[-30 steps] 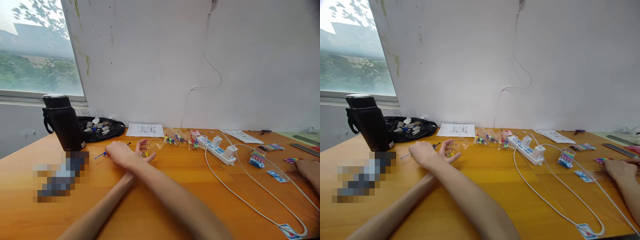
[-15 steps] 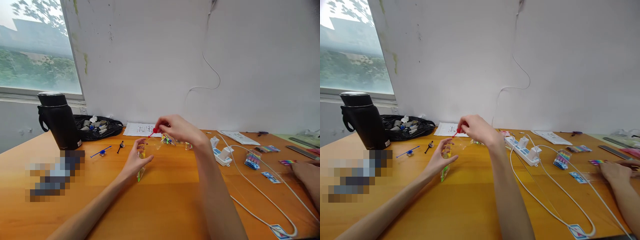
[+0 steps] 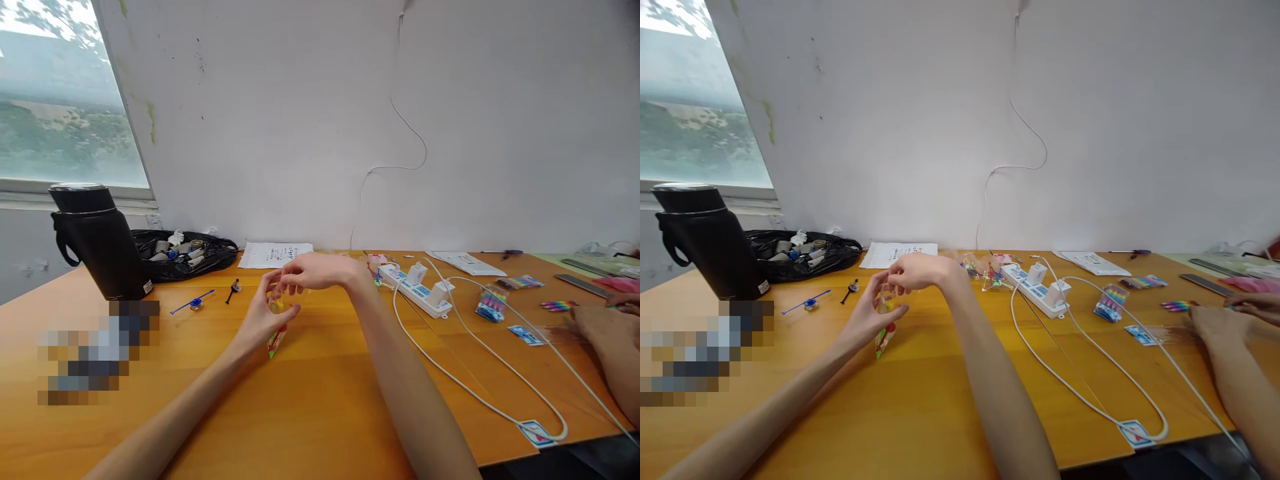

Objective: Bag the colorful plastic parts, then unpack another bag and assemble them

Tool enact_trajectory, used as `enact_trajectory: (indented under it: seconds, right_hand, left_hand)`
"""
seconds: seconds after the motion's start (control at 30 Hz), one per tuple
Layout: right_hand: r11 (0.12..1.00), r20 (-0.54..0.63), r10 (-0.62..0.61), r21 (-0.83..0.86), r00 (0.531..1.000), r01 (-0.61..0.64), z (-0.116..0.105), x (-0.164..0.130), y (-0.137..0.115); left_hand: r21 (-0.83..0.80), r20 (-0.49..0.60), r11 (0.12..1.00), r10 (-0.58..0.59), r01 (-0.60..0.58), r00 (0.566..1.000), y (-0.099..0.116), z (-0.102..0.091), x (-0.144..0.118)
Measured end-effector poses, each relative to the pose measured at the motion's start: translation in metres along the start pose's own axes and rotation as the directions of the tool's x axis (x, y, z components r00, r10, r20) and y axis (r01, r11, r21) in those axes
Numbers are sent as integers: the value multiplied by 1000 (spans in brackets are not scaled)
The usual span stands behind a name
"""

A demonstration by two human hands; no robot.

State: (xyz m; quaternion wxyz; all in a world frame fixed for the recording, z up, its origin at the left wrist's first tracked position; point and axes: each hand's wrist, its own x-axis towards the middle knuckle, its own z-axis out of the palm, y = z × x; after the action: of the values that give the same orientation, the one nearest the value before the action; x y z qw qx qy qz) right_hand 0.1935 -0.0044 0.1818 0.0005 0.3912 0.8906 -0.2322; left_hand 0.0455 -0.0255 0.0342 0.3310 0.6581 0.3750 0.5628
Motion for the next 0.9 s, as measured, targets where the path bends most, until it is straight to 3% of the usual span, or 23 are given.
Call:
enact_trajectory:
  seconds: [0.23,0.43,0.67,0.77,0.9]
  right_hand:
    - [997,7,-79,-12,997,79,8,14,1]
    - [996,-188,-58,-79,980,44,1,5,-1]
    - [995,-293,-27,-98,956,-2,-4,-4,0]
    - [995,-423,-15,-98,906,-30,-3,-1,-2]
    - [991,-628,-92,-130,773,12,16,21,-20]
  left_hand:
    - [9,-27,1000,-14,14,1000,1,-2,1]
    - [25,31,993,-115,115,993,-9,-2,0]
    - [13,70,983,-186,185,980,-21,0,-1]
    - [-16,54,981,-194,195,980,-28,1,-2]
    - [-93,41,980,-172,175,984,-37,6,-1]
